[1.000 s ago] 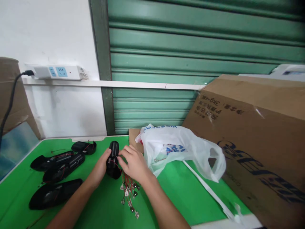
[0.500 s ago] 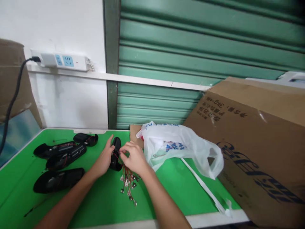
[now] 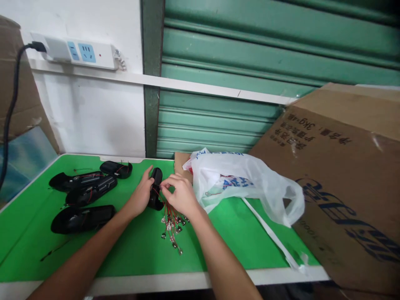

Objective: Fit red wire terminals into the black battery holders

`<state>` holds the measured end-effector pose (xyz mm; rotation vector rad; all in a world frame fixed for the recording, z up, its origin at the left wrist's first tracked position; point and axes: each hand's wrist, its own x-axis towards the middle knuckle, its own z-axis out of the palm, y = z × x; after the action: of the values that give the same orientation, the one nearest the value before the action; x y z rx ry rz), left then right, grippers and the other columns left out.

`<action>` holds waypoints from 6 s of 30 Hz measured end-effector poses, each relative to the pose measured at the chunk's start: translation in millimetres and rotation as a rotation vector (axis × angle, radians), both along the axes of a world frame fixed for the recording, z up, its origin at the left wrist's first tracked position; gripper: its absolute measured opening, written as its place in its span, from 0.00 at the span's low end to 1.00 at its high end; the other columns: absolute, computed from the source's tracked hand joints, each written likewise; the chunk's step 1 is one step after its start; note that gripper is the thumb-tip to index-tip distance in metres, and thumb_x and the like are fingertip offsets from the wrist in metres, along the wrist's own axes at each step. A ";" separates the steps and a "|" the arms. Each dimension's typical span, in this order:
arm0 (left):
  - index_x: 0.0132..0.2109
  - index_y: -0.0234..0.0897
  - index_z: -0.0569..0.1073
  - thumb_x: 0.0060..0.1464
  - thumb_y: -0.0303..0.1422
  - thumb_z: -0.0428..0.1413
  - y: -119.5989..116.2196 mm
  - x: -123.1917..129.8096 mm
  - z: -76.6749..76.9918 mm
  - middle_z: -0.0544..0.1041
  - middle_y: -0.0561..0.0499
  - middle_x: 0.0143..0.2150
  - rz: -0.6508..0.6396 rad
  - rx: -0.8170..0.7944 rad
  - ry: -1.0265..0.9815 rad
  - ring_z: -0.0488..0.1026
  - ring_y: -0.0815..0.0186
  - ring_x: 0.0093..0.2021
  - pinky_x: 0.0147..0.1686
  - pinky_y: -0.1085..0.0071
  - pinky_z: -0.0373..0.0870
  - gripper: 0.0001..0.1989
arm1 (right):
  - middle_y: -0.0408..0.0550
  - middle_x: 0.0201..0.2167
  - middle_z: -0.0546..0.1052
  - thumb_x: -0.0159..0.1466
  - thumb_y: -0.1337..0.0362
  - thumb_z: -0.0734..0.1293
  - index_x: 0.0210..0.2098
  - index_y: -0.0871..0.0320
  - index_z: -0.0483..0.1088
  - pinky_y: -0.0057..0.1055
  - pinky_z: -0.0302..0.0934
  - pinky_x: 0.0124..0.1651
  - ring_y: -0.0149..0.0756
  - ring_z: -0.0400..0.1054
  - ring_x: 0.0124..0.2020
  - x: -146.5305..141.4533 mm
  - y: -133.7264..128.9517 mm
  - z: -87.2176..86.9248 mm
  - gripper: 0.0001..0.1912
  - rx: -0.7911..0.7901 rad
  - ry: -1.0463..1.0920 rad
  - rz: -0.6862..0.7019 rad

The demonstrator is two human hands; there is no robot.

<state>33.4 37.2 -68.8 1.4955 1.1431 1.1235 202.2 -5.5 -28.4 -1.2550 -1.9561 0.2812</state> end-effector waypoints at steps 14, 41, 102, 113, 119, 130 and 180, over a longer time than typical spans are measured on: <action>0.71 0.34 0.61 0.63 0.42 0.46 -2.6 0.3 3.3 0.62 0.40 0.74 -0.031 -0.013 -0.029 0.59 0.52 0.73 0.73 0.54 0.50 0.33 | 0.44 0.30 0.78 0.63 0.75 0.70 0.32 0.56 0.77 0.33 0.62 0.43 0.37 0.70 0.36 1.7 1.1 1.3 0.09 -0.006 0.023 0.059; 0.68 0.34 0.65 0.64 0.38 0.43 -15.9 1.2 22.0 0.68 0.41 0.70 -0.089 0.038 0.054 0.62 0.56 0.71 0.72 0.59 0.52 0.29 | 0.49 0.32 0.76 0.67 0.71 0.64 0.34 0.56 0.76 0.38 0.60 0.42 0.44 0.66 0.39 2.4 -7.0 2.0 0.10 0.029 -0.364 0.035; 0.61 0.31 0.69 0.62 0.34 0.42 -16.2 2.9 24.6 0.73 0.40 0.63 -0.012 0.059 0.104 0.68 0.54 0.64 0.66 0.59 0.60 0.25 | 0.48 0.32 0.78 0.67 0.71 0.64 0.34 0.57 0.74 0.38 0.51 0.41 0.43 0.65 0.38 -5.9 -6.7 -1.4 0.08 0.132 -0.445 -0.023; 0.62 0.34 0.68 0.63 0.34 0.42 -17.6 2.3 26.6 0.74 0.42 0.63 -0.002 0.059 0.111 0.67 0.55 0.66 0.68 0.57 0.57 0.25 | 0.48 0.33 0.78 0.66 0.72 0.65 0.34 0.56 0.73 0.40 0.51 0.41 0.44 0.65 0.39 -7.1 -5.9 -3.2 0.07 0.144 -0.462 -0.013; 0.63 0.31 0.67 0.63 0.34 0.41 -17.2 1.3 28.0 0.72 0.39 0.65 -0.018 0.061 0.121 0.68 0.54 0.65 0.67 0.57 0.59 0.25 | 0.48 0.32 0.78 0.67 0.71 0.65 0.34 0.56 0.74 0.40 0.53 0.42 0.44 0.65 0.39 -6.7 -5.9 -3.9 0.08 0.145 -0.442 -0.006; 0.63 0.32 0.66 0.63 0.34 0.41 -18.8 1.9 28.8 0.72 0.40 0.64 -0.022 0.070 0.135 0.67 0.54 0.66 0.68 0.56 0.58 0.25 | 0.48 0.33 0.78 0.67 0.71 0.65 0.34 0.56 0.74 0.39 0.55 0.42 0.43 0.66 0.39 -7.3 -4.0 -7.0 0.07 0.136 -0.420 -0.011; 0.65 0.30 0.68 0.63 0.34 0.42 -24.7 3.0 34.1 0.77 0.40 0.57 -0.020 0.041 0.233 0.72 0.53 0.56 0.59 0.57 0.67 0.27 | 0.48 0.33 0.77 0.66 0.72 0.65 0.31 0.56 0.71 0.37 0.57 0.40 0.43 0.66 0.39 -9.7 -9.1 -4.0 0.08 0.046 -0.485 -0.019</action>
<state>36.4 12.4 -34.7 1.6997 1.2653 0.9823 192.5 -14.6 -32.4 -1.4045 -2.3358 -0.0900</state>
